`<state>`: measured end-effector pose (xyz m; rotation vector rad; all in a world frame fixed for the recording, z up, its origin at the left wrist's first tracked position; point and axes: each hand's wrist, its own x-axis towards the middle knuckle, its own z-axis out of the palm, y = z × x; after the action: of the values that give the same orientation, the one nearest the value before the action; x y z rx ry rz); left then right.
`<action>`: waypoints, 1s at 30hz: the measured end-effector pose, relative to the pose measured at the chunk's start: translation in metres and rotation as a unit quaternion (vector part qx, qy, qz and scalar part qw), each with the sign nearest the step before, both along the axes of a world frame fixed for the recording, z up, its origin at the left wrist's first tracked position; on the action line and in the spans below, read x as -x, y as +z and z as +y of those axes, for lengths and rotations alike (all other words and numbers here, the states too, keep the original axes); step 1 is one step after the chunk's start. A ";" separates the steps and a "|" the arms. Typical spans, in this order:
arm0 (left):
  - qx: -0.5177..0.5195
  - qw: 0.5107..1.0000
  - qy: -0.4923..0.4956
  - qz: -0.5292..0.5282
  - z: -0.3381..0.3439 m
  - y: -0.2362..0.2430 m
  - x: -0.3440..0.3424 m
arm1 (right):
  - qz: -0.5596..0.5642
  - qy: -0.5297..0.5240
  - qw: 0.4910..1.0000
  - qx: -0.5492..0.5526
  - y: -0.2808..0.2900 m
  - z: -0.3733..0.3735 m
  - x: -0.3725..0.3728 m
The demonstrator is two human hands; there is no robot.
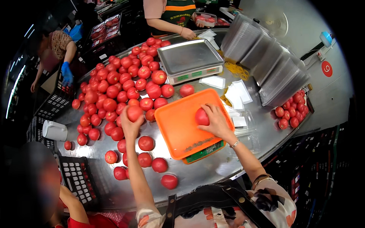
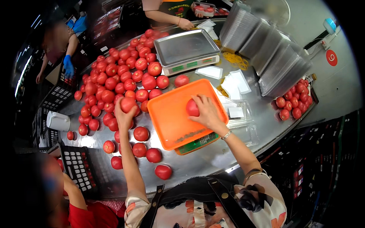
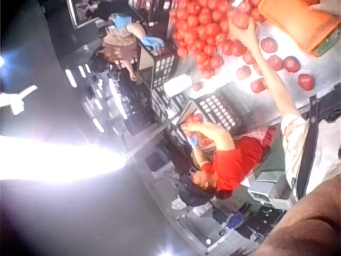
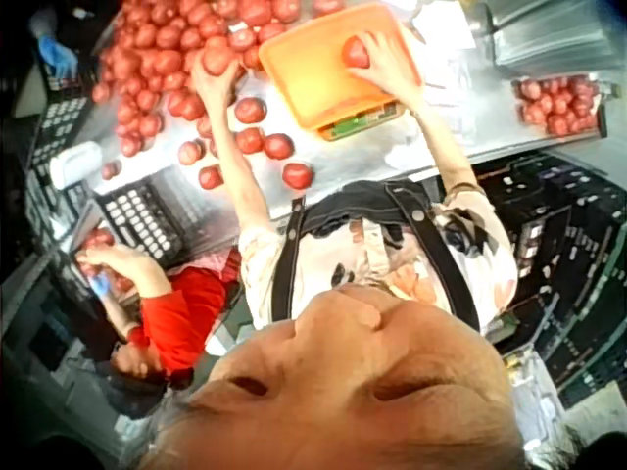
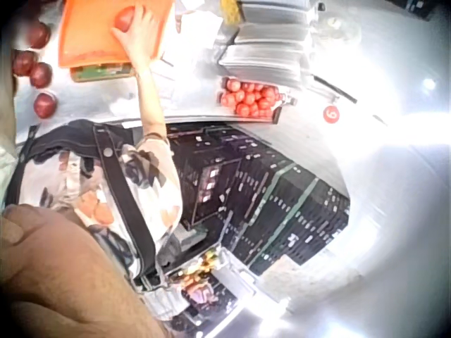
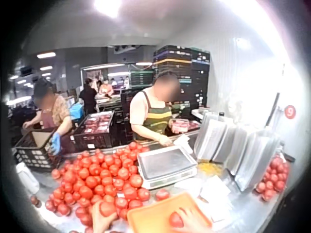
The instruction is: The person repeatedly selects red apples from a bulk pile, places them on a digital scale, and then transfers them into clear plastic clamshell containers. The person seals the containers and places them into a black crate. Other workers are visible in the background performing similar tasks.
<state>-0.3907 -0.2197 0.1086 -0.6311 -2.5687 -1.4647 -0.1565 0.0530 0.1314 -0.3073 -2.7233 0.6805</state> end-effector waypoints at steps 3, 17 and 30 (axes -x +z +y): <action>0.001 0.990 -0.133 0.040 0.034 0.025 -0.077 | 0.021 0.010 0.999 0.025 -0.003 -0.005 0.001; 0.009 0.997 -0.029 -0.077 0.129 0.029 -0.265 | 0.098 -0.223 0.969 -0.029 -0.141 0.306 -0.061; 0.172 0.957 -0.112 -0.203 0.213 -0.080 -0.392 | -0.068 -0.160 0.974 -0.148 -0.148 0.335 -0.046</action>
<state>0.0017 -0.0067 0.0289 -0.7508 -3.2114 -1.3319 -0.1101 0.3884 -0.0167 -0.7199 -2.7561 0.1666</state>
